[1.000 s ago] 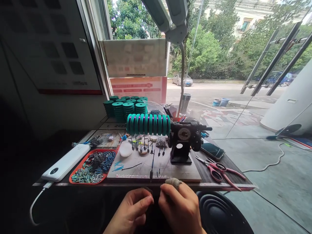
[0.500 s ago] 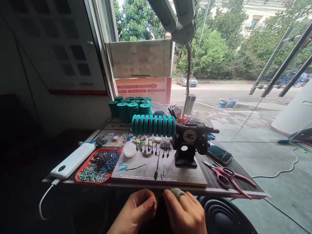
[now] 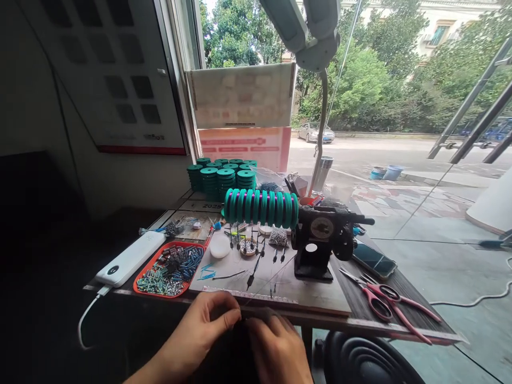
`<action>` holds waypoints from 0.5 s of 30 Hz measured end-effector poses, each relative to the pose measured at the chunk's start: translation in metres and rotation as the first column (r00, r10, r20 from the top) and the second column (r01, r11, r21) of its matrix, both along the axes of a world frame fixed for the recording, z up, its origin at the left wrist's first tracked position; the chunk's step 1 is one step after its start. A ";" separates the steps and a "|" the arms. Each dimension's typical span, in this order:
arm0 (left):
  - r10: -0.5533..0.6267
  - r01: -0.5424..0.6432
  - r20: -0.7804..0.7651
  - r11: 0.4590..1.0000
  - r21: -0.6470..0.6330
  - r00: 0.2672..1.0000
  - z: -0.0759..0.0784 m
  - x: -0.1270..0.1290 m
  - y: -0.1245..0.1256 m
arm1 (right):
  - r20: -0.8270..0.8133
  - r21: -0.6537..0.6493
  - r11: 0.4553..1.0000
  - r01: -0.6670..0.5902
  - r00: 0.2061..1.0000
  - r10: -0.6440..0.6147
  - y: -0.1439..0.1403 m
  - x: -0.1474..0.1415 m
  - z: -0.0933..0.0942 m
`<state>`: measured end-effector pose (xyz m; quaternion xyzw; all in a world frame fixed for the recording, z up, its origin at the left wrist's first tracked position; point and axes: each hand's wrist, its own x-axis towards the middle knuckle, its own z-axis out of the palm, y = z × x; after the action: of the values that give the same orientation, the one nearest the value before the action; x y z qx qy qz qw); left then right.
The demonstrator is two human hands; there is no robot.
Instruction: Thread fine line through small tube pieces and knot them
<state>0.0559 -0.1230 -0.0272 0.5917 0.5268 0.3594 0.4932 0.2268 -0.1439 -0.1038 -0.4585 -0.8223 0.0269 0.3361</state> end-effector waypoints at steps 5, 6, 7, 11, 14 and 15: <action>-0.076 0.099 -0.191 0.988 0.115 0.979 0.018 -0.004 0.001 | 0.187 0.281 0.955 0.092 0.971 -0.148 0.037 -0.044 0.004; -0.064 0.089 -0.200 0.989 0.118 0.978 0.019 -0.004 0.001 | 0.190 0.284 0.955 0.091 0.971 -0.148 0.044 -0.051 0.004; -0.052 0.078 -0.208 0.990 0.120 0.977 0.019 -0.004 0.001 | 0.184 0.288 0.954 0.087 0.972 -0.144 0.048 -0.056 0.004; -0.069 0.102 -0.259 0.988 0.117 0.963 0.025 -0.015 0.004 | 0.136 0.344 0.938 0.049 0.985 -0.101 0.053 -0.060 -0.002; -0.081 0.127 -0.333 0.985 0.117 0.939 0.037 -0.031 0.006 | 0.067 0.415 0.910 -0.015 0.998 -0.014 0.049 -0.053 -0.002; -0.073 0.123 -0.360 0.985 0.119 0.930 0.042 -0.036 0.006 | 0.043 0.438 0.898 -0.031 0.999 0.014 0.047 -0.051 -0.001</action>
<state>0.0199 -0.1172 0.0148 0.7052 0.5505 0.2576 0.3650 0.1758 -0.0972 -0.1048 -0.3620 -0.8188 -0.1641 0.4142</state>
